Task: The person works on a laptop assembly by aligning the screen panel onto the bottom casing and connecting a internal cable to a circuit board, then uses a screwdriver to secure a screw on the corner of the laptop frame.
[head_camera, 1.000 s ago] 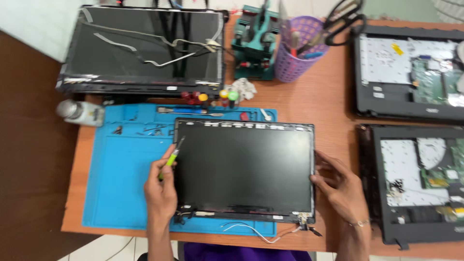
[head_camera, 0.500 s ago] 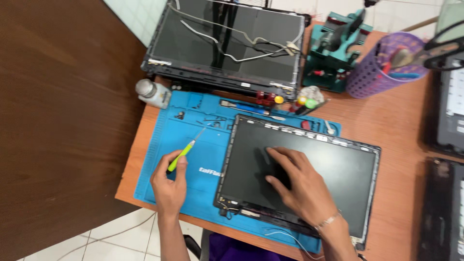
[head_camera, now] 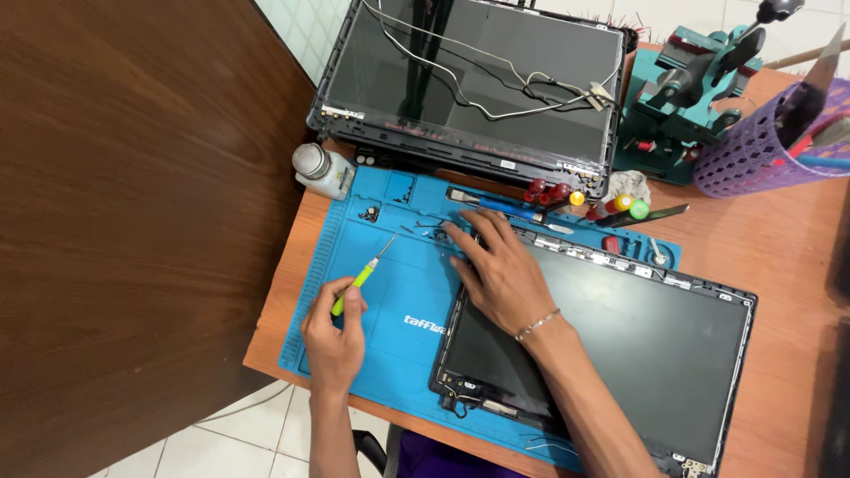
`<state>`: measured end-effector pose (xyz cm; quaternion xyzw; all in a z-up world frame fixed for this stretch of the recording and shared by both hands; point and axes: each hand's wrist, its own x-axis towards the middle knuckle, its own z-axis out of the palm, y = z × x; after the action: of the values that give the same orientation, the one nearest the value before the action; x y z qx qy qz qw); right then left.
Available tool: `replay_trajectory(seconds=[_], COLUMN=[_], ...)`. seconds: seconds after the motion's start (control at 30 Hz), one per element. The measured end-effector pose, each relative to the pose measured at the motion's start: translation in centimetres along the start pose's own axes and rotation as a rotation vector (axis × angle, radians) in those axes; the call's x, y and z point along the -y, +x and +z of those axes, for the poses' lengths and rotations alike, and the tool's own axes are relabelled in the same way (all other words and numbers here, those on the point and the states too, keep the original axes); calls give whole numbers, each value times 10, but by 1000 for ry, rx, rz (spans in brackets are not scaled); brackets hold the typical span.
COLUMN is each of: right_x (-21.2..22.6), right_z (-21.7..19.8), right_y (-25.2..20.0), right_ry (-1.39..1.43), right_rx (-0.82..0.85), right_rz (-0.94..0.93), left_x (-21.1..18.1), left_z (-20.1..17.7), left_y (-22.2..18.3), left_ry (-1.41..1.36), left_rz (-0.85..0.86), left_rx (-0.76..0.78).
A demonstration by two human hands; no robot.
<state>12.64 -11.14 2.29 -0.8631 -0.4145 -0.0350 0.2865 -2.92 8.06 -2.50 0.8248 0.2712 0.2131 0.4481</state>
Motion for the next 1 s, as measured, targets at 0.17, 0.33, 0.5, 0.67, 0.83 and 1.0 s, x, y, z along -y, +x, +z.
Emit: replay_trajectory(seconds=[0.17,0.33,0.5,0.67,0.83,1.0], right_x=[-2,-4,-4,-8,-10,-13], right_z=[12,15,16,13,13,21], right_y=[14,16,16,25,34,37], right_ry=[-122,-176,-90,-79,-129,-182], right_rx=[38,32,20,47,64,55], right_rz=[-38,-43,1,81,136,131], left_x=[2,1,1,-2,-2,1], left_z=[-1,-1,-1,-1,-1,-1], left_y=[-1,0,0,-1,-1,0], left_ry=[26,41,44,10,-3,-12], left_rz=[-31,-58,-86,-148,-155,-127], left_rx=[18,24,32,35,34,21])
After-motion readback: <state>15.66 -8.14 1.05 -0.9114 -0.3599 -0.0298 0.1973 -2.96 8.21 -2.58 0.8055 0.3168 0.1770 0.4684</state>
